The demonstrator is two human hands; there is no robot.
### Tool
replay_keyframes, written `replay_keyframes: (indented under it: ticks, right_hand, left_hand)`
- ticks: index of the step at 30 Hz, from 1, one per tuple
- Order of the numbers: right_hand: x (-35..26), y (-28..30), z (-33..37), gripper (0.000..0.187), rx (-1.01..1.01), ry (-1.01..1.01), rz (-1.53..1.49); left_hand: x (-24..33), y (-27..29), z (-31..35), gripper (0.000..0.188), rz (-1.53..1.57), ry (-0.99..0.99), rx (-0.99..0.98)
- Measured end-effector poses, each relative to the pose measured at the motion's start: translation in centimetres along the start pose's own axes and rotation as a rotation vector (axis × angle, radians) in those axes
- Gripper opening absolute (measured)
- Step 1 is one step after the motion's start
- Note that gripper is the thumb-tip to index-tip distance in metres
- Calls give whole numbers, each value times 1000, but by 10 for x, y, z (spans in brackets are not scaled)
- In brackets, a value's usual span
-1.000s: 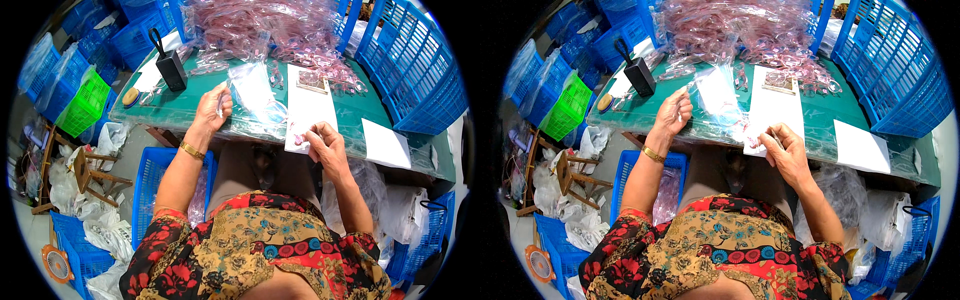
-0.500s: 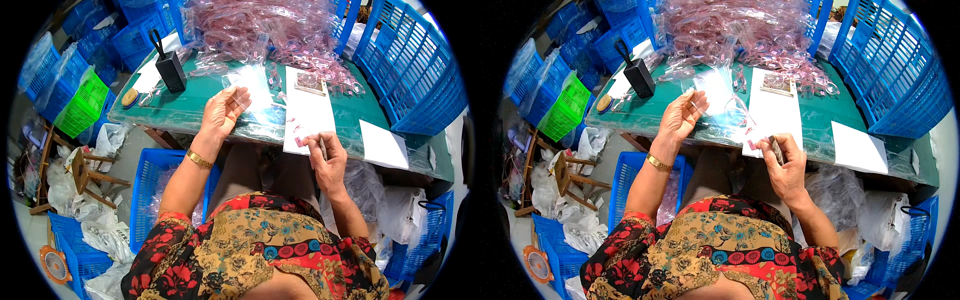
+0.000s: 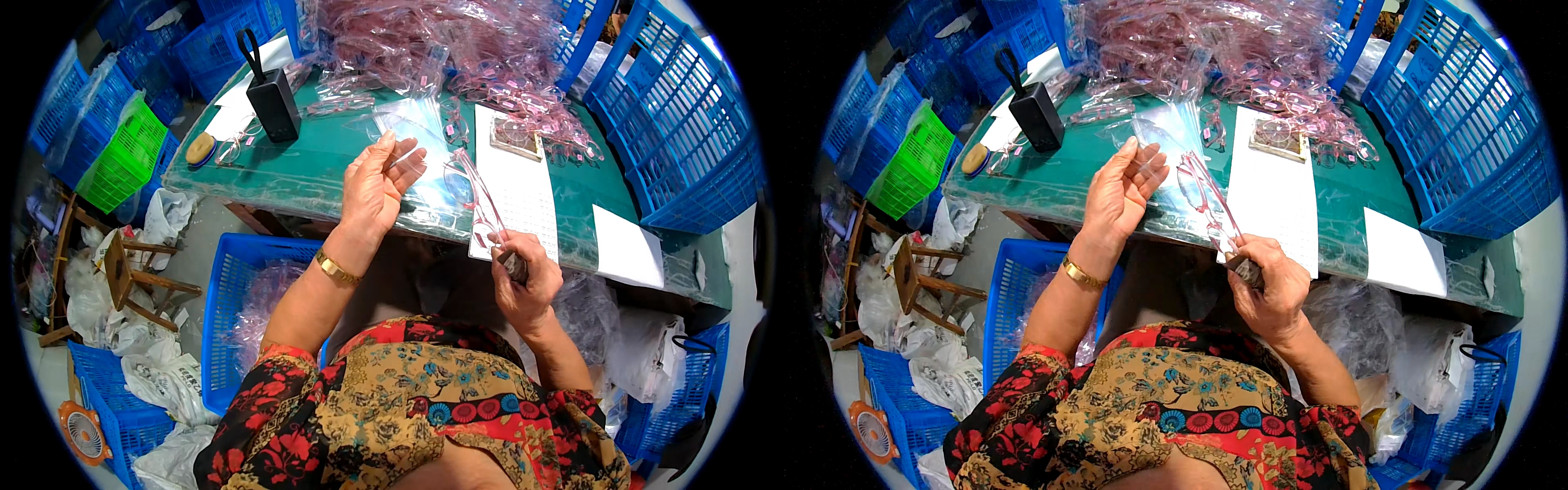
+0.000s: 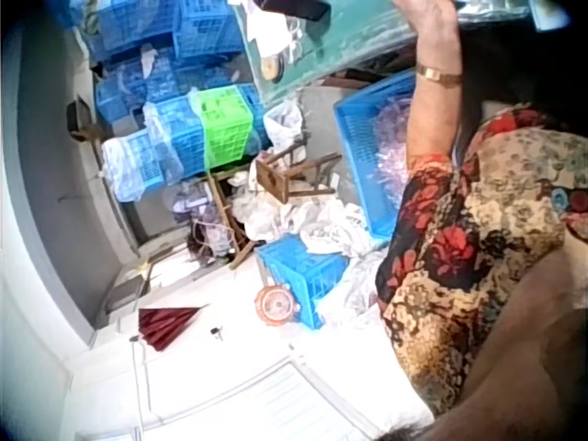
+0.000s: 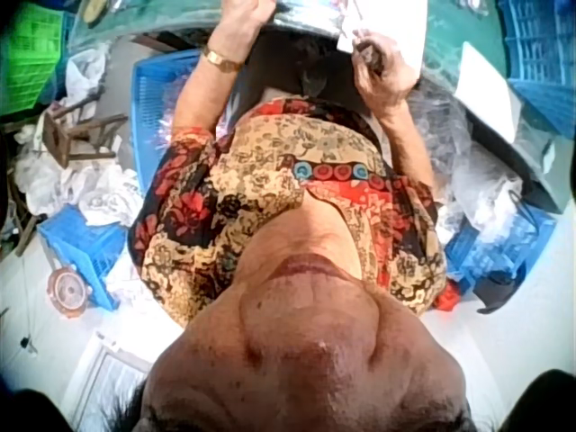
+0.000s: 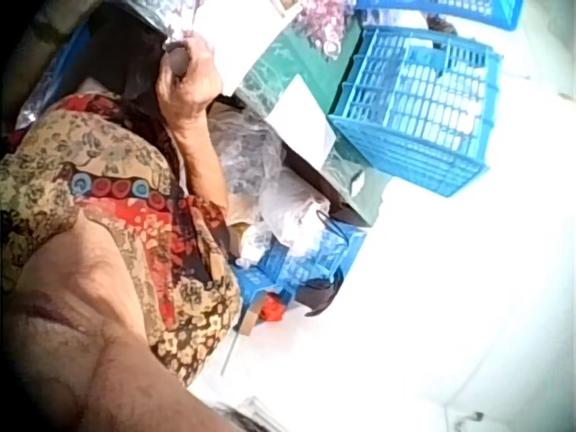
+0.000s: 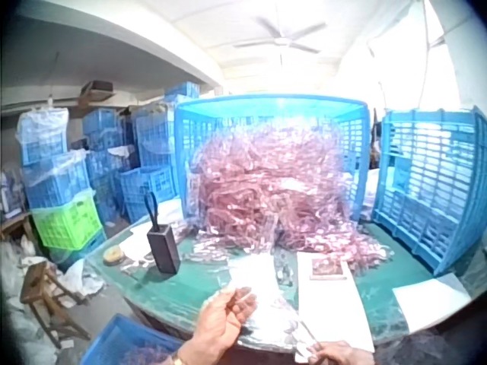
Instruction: The person repeatedly picks up small pink plastic accessories and places them into clear plastic bags. They then set the filled bags aside on the table. The task is performed continuously by hand without tools.
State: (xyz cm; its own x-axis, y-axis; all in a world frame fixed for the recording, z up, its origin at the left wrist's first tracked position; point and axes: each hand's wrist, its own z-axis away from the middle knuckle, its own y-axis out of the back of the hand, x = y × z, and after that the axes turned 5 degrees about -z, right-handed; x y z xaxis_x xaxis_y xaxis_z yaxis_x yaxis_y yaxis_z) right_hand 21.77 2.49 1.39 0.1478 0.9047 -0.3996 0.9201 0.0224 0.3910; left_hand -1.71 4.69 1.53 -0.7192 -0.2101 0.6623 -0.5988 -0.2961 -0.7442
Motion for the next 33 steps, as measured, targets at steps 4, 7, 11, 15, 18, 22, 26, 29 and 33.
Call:
replay_keyframes:
  ticks: [4, 7, 11, 15, 18, 22, 26, 29, 33]
  right_hand:
    - [2, -3, -2, 37, -46, -39, 21]
    - [4, -5, -4, 37, -59, -68, 33]
    - [4, -7, -4, 36, -54, -187, -35]
    - [10, -9, -4, 35, -24, -225, -82]
    - [12, -8, -9, 34, -38, -223, -50]
    - [17, -11, -11, 32, -38, -241, -83]
    - [20, -14, -13, 30, -34, -288, -128]
    - [24, -13, -11, 31, -61, -307, -96]
    - [28, -14, -15, 32, -71, -289, -122]
  left_hand:
    - [-2, 1, -1, 20, -33, -13, -29]
    - [-1, -3, 2, 18, -86, -11, -82]
    - [0, 0, -2, 16, -107, -28, -163]
    - [4, 5, -11, 15, -102, -23, -115]
    - [8, 4, -14, 16, -133, -26, -119]
    - [14, 8, -19, 17, -276, -58, -232]
    - [19, 9, -26, 19, -292, -56, -231]
    - [22, 13, -32, 19, -313, -68, -207]
    - [26, 19, -36, 22, -413, -85, -228]
